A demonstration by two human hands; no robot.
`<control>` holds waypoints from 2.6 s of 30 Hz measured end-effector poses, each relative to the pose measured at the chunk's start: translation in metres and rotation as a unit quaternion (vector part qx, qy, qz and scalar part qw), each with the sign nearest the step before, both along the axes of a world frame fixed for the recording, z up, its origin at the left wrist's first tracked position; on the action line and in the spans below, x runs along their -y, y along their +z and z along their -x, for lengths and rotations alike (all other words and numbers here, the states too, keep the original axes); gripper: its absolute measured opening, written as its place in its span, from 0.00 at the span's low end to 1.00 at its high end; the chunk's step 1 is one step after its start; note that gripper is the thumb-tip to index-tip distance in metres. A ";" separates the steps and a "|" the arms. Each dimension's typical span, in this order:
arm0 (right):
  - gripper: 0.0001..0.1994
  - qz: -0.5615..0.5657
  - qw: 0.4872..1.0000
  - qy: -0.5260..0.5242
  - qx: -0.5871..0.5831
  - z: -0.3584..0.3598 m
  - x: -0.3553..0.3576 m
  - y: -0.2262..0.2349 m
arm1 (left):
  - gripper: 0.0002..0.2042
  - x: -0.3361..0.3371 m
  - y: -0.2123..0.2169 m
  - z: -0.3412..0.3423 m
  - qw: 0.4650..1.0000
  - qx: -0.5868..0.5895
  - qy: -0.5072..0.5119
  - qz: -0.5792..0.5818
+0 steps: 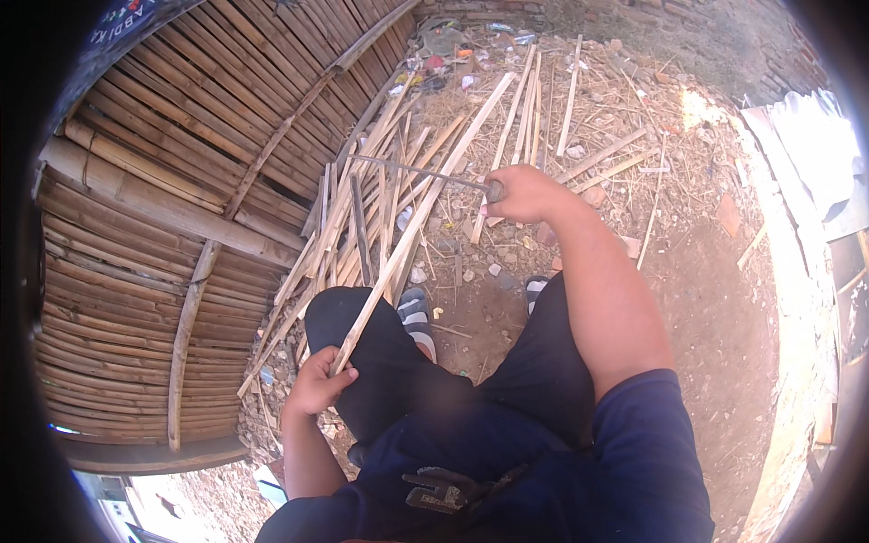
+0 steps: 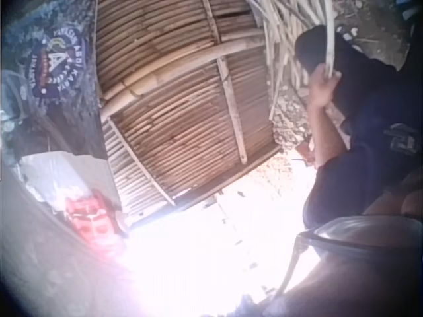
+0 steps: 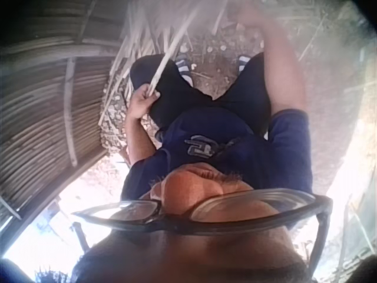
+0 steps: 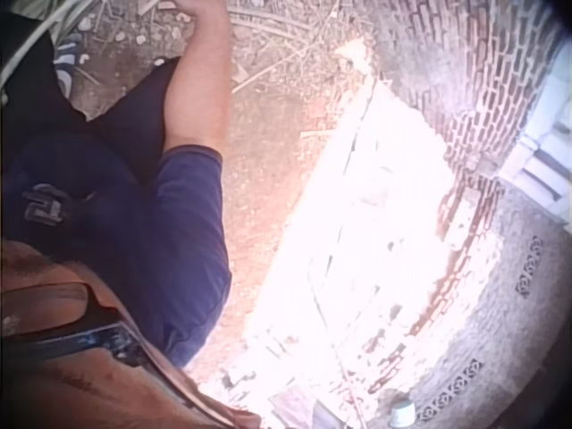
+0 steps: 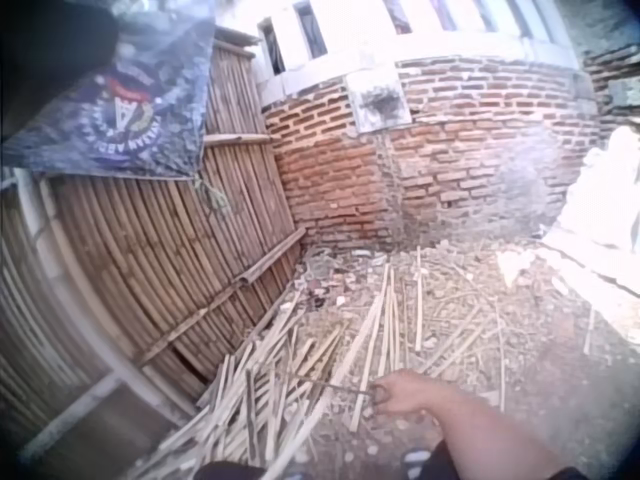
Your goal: The person is using a knife to whittle and shape a thin bamboo strip while sitting on the ground near a pile of similar bamboo pieces.
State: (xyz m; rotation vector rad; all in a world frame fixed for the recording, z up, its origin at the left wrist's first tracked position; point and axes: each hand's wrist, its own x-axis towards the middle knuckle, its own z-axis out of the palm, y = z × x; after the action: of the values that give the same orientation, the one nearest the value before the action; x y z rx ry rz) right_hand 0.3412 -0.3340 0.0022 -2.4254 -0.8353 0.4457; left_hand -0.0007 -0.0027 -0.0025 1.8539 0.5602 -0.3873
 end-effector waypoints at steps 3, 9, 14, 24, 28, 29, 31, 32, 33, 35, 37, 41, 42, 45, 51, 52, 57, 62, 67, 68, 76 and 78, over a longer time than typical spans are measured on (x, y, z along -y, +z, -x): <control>0.29 -0.038 0.999 0.010 0.010 0.002 -0.005 -0.010 | 0.08 -0.001 0.000 0.000 1.000 -0.006 0.007 0.016; 0.24 -0.012 0.998 0.054 0.036 0.006 -0.009 -0.011 | 0.07 -0.002 -0.003 0.002 1.000 0.008 0.007 0.024; 0.28 0.002 0.999 0.036 -0.001 0.001 -0.003 -0.005 | 0.07 -0.002 -0.003 0.000 1.000 -0.001 0.002 0.017; 0.26 -0.028 0.999 0.032 -0.015 -0.002 -0.002 -0.007 | 0.07 -0.004 -0.003 0.001 0.999 0.003 0.005 0.034; 0.26 -0.014 0.999 0.035 -0.030 -0.005 0.001 -0.006 | 0.07 -0.003 -0.001 -0.001 0.999 0.000 0.003 0.034; 0.25 -0.008 0.999 0.034 -0.024 -0.004 0.000 -0.006 | 0.07 -0.002 -0.002 -0.001 0.999 0.001 0.005 0.036; 0.24 -0.006 1.000 0.029 -0.006 -0.002 -0.001 -0.007 | 0.07 -0.002 -0.002 0.000 0.999 0.004 0.008 0.039; 0.24 -0.011 1.000 0.026 0.007 -0.002 -0.003 -0.008 | 0.07 -0.002 -0.001 0.000 0.999 0.000 0.010 0.034; 0.24 -0.015 0.999 0.023 0.019 -0.001 -0.004 -0.009 | 0.07 -0.001 0.000 0.000 0.999 -0.004 0.012 0.029; 0.25 -0.031 0.999 0.026 0.002 -0.002 -0.001 -0.008 | 0.07 -0.002 0.000 0.001 1.000 -0.007 0.012 0.027; 0.26 -0.033 0.999 0.030 -0.016 -0.002 0.001 -0.005 | 0.07 -0.004 -0.003 0.001 0.999 -0.003 0.007 0.032; 0.28 -0.014 0.999 0.029 0.000 0.001 0.000 0.000 | 0.07 -0.004 -0.002 0.000 0.999 0.000 0.009 0.039; 0.28 -0.012 0.999 0.026 0.016 0.003 -0.002 0.000 | 0.07 -0.003 -0.003 0.001 0.999 0.003 0.011 0.041; 0.29 0.011 0.999 0.051 0.003 0.010 -0.006 0.005 | 0.07 -0.006 -0.007 0.003 0.999 0.016 0.002 0.040; 0.23 -0.050 0.997 -0.047 0.046 -0.010 0.017 -0.007 | 0.07 -0.003 -0.001 0.001 0.999 0.009 0.007 0.040; 0.23 -0.038 0.997 -0.039 0.053 -0.011 0.018 -0.008 | 0.07 -0.001 0.000 0.000 0.999 0.005 0.008 0.042; 0.24 0.019 0.997 0.060 0.048 0.018 -0.010 0.008 | 0.08 0.000 -0.005 0.000 0.998 0.025 0.020 0.051; 0.23 0.011 0.989 0.131 0.062 0.031 -0.024 0.003 | 0.07 -0.007 -0.006 0.003 0.999 0.006 0.009 0.052; 0.25 0.015 0.999 0.005 0.040 0.006 -0.006 0.003 | 0.07 -0.005 -0.003 0.001 0.999 -0.010 0.010 0.035; 0.26 0.019 0.999 -0.009 0.043 0.003 -0.002 0.003 | 0.07 -0.004 -0.002 0.000 0.999 -0.009 0.007 0.031; 0.25 0.003 0.998 0.059 0.035 0.018 -0.007 -0.001 | 0.07 -0.003 0.000 -0.001 0.999 -0.006 0.002 0.031; 0.24 0.006 0.995 0.091 0.050 0.024 -0.014 -0.001 | 0.07 -0.003 -0.001 -0.001 1.000 0.000 0.002 0.031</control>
State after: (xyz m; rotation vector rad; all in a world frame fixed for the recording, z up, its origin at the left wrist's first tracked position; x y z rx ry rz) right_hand 0.3175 -0.3201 0.0008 -2.4090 -1.1048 0.4000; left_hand 0.0000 0.0006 -0.0032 1.7932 0.5455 -0.3990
